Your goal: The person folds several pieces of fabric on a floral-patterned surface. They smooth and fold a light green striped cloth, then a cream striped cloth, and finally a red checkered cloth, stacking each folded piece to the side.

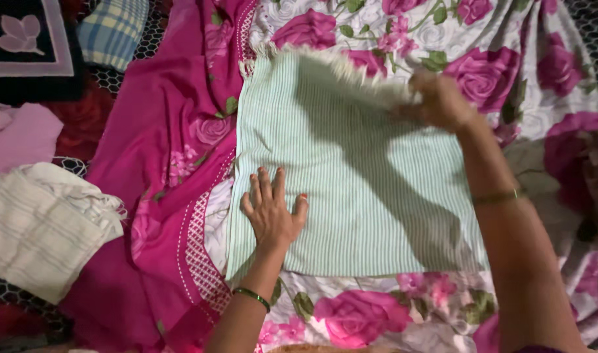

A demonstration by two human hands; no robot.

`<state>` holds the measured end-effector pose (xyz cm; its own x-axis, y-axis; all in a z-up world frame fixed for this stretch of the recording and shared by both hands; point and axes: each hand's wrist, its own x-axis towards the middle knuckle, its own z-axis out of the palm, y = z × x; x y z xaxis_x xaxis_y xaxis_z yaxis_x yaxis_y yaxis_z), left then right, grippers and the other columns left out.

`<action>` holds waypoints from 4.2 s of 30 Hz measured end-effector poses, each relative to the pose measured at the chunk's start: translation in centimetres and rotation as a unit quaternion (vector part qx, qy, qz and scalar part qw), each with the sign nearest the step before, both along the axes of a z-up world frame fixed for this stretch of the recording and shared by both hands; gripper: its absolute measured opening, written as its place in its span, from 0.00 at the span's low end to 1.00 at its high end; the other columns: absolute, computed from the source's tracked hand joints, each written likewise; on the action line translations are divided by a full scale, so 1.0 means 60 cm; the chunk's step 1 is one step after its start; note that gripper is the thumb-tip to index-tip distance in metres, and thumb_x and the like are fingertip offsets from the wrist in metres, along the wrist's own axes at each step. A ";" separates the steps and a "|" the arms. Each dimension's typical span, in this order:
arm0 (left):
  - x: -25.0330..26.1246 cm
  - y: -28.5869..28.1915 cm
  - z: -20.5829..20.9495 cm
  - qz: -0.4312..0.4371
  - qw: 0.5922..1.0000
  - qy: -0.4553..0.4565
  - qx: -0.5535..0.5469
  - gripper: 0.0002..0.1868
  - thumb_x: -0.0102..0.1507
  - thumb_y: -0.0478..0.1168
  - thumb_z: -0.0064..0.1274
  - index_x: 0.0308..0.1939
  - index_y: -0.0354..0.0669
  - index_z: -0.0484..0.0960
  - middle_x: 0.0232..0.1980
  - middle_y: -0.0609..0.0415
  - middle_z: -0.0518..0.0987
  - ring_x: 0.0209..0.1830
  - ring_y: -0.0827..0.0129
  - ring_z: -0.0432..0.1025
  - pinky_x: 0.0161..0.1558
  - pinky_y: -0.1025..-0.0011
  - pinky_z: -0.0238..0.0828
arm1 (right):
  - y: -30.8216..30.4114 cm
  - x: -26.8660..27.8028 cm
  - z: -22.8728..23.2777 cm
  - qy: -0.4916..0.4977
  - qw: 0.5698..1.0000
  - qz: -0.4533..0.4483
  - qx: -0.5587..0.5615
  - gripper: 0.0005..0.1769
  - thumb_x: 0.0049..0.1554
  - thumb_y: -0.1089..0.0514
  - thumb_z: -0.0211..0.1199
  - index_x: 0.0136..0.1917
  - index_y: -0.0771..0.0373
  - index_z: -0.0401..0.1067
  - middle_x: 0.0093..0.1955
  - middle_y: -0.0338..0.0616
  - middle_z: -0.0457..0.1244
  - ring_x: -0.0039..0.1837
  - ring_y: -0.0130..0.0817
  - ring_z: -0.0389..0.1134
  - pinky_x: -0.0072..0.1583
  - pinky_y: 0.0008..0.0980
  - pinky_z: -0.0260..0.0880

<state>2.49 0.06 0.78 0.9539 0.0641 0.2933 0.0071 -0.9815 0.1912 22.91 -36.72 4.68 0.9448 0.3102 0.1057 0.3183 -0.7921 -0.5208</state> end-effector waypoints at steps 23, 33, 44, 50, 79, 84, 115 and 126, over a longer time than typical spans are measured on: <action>0.031 0.074 -0.172 0.045 0.783 -0.094 -0.614 0.41 0.60 0.60 0.59 0.69 0.35 0.73 0.62 0.39 0.78 0.57 0.53 0.76 0.60 0.56 0.71 | -0.045 -0.460 -0.094 -0.185 0.975 -0.101 0.067 0.30 0.44 0.71 0.63 0.61 0.56 0.75 0.56 0.42 0.68 0.61 0.51 0.66 0.61 0.45 0.68; -0.008 0.115 0.021 0.066 0.838 0.130 -0.526 0.46 0.54 0.37 0.59 0.78 0.51 0.66 0.79 0.47 0.62 0.43 0.50 0.78 0.41 0.45 0.71 | -0.060 -0.447 -0.055 -0.202 0.969 -0.005 -0.141 0.26 0.35 0.72 0.66 0.48 0.54 0.77 0.53 0.38 0.68 0.63 0.43 0.66 0.62 0.58 0.62; -0.080 0.159 -0.009 -0.018 0.987 -0.033 -0.154 0.20 0.57 0.37 0.52 0.52 0.46 0.87 0.57 0.47 0.81 0.62 0.54 0.72 0.65 0.60 0.68 | -0.157 -0.458 -0.030 0.084 0.995 -0.041 0.044 0.21 0.51 0.55 0.62 0.58 0.56 0.79 0.62 0.45 0.69 0.62 0.44 0.71 0.60 0.40 0.73; 0.113 0.158 -0.079 0.071 0.971 -0.127 -0.192 0.38 0.59 0.52 0.68 0.64 0.31 0.72 0.60 0.31 0.75 0.60 0.36 0.67 0.60 0.48 0.61 | -0.144 -0.252 -0.107 0.040 0.961 -0.273 0.009 0.30 0.57 0.39 0.71 0.60 0.65 0.76 0.56 0.58 0.69 0.57 0.53 0.71 0.57 0.47 0.69; 0.053 0.143 -0.009 0.056 0.995 0.082 -0.013 0.37 0.70 0.60 0.37 0.78 0.46 0.59 0.83 0.32 0.45 0.83 0.40 0.26 0.68 0.24 0.18 | -0.003 -0.297 -0.094 -0.048 0.994 -0.085 -0.044 0.43 0.62 0.30 0.53 0.79 0.58 0.56 0.83 0.63 0.41 0.84 0.65 0.35 0.75 0.57 0.38; 0.004 0.199 0.036 0.082 0.996 0.008 -0.022 0.36 0.68 0.54 0.46 0.77 0.40 0.64 0.80 0.31 0.55 0.81 0.38 0.46 0.71 0.32 0.42 | -0.058 -0.396 -0.095 -0.008 0.995 -0.080 -0.055 0.39 0.58 0.30 0.56 0.72 0.55 0.65 0.77 0.57 0.53 0.77 0.58 0.52 0.73 0.52 0.50; 0.074 -0.007 -0.029 -0.066 0.995 0.078 0.010 0.36 0.69 0.58 0.36 0.79 0.50 0.57 0.82 0.45 0.52 0.82 0.52 0.44 0.74 0.45 0.36 | 0.068 -0.235 -0.116 0.040 0.971 -0.125 -0.202 0.45 0.62 0.26 0.40 0.83 0.49 0.44 0.87 0.43 0.36 0.86 0.40 0.32 0.80 0.55 0.28; 0.115 0.026 -0.038 0.018 0.998 0.055 0.003 0.38 0.70 0.59 0.34 0.79 0.43 0.58 0.83 0.39 0.51 0.83 0.48 0.41 0.75 0.43 0.33 | 0.000 -0.231 -0.147 -0.005 0.949 -0.256 -0.184 0.48 0.61 0.24 0.38 0.84 0.51 0.43 0.87 0.44 0.37 0.86 0.42 0.33 0.78 0.56 0.30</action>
